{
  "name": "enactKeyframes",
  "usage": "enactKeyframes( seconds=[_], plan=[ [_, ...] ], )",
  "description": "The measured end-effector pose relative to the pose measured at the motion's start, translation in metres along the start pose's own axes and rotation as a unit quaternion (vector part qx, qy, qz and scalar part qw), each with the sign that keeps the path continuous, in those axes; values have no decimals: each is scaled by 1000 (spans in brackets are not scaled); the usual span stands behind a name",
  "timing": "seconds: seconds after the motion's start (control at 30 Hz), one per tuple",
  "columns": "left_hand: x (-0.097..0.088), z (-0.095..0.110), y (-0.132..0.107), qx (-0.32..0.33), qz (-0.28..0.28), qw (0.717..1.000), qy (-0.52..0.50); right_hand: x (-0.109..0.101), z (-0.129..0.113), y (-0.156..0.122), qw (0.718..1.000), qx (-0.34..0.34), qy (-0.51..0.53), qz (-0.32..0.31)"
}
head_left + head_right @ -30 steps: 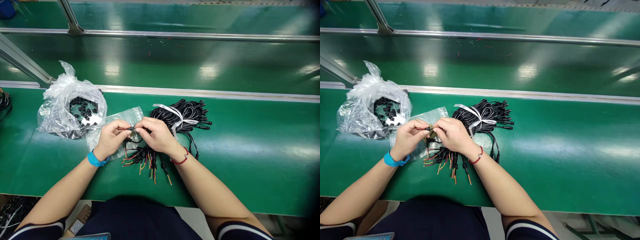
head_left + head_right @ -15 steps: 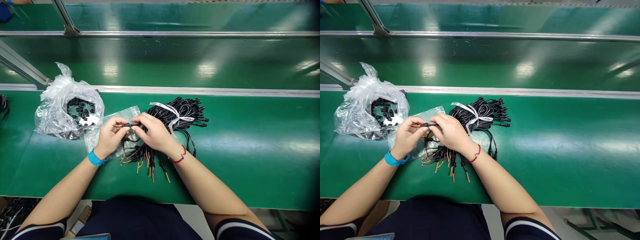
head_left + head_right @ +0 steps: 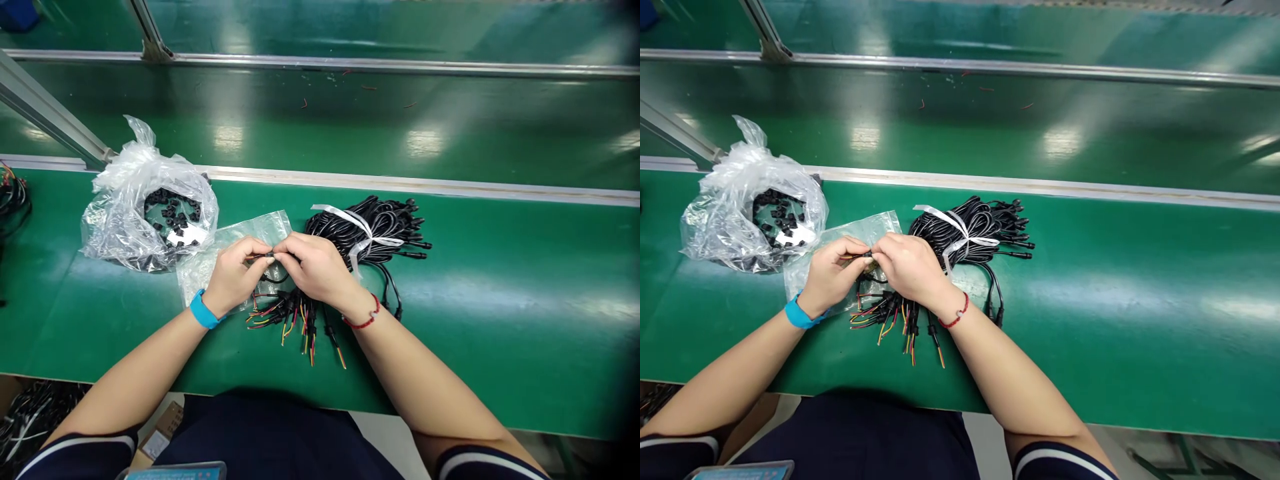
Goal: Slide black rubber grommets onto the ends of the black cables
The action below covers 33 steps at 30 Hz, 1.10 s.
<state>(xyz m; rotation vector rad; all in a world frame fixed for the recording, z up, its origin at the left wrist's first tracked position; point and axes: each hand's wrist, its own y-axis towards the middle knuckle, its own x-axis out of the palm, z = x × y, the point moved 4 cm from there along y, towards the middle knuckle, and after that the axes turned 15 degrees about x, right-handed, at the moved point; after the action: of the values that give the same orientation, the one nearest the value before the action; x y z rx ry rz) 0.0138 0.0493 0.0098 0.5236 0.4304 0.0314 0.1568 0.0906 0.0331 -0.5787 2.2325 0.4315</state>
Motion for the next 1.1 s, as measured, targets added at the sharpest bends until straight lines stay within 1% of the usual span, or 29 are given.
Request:
enactKeyframes(
  seconds=[0.1, 0.23, 0.37, 0.53, 0.67, 0.77, 0.83, 0.9, 0.93, 0.97, 1.0, 1.03, 1.1],
  plan=[
    [-2, 1, 0, 8, -6, 1000, 23, 0, -1, 0, 1000, -6, -26, 10],
    [-5, 2, 2, -9, -12, 1000, 20, -4, -5, -3, 996, -37, -68, 35],
    [-6, 6, 3, 9, -18, 999, 46, -9, -7, -6, 992, -40, -105, 61],
    [-5, 6, 1, 26, -27, 997, 61, -8, -6, -5, 992, -49, -107, 38],
    [0, 3, 0, 19, -46, 997, 59, -3, -3, -3, 991, -66, -110, 31],
    [2, 3, 3, 11, -58, 996, 68, 0, -2, -3, 990, -59, -127, 10],
    [0, 6, 5, 9, -88, 994, 69, -2, -7, -5, 988, -50, -143, -24],
    [-4, 10, 7, 17, -159, 986, 55, -10, -13, -8, 986, -40, -155, -51],
    [-8, 12, 7, 23, -193, 980, 46, -18, -16, -10, 985, -35, -161, -53],
    [-14, 13, 7, 27, -213, 976, 40, -27, -17, -11, 985, -25, -168, -42],
    [-24, 14, 8, 27, -207, 977, 43, -38, -17, -12, 983, -26, -179, -20],
    [-36, 14, 10, 22, -176, 983, 53, -49, -15, -13, 981, -22, -194, -3],
    [-64, 13, 14, 7, -70, 994, 80, -67, -2, -13, 971, -7, -239, 12]
  ],
)
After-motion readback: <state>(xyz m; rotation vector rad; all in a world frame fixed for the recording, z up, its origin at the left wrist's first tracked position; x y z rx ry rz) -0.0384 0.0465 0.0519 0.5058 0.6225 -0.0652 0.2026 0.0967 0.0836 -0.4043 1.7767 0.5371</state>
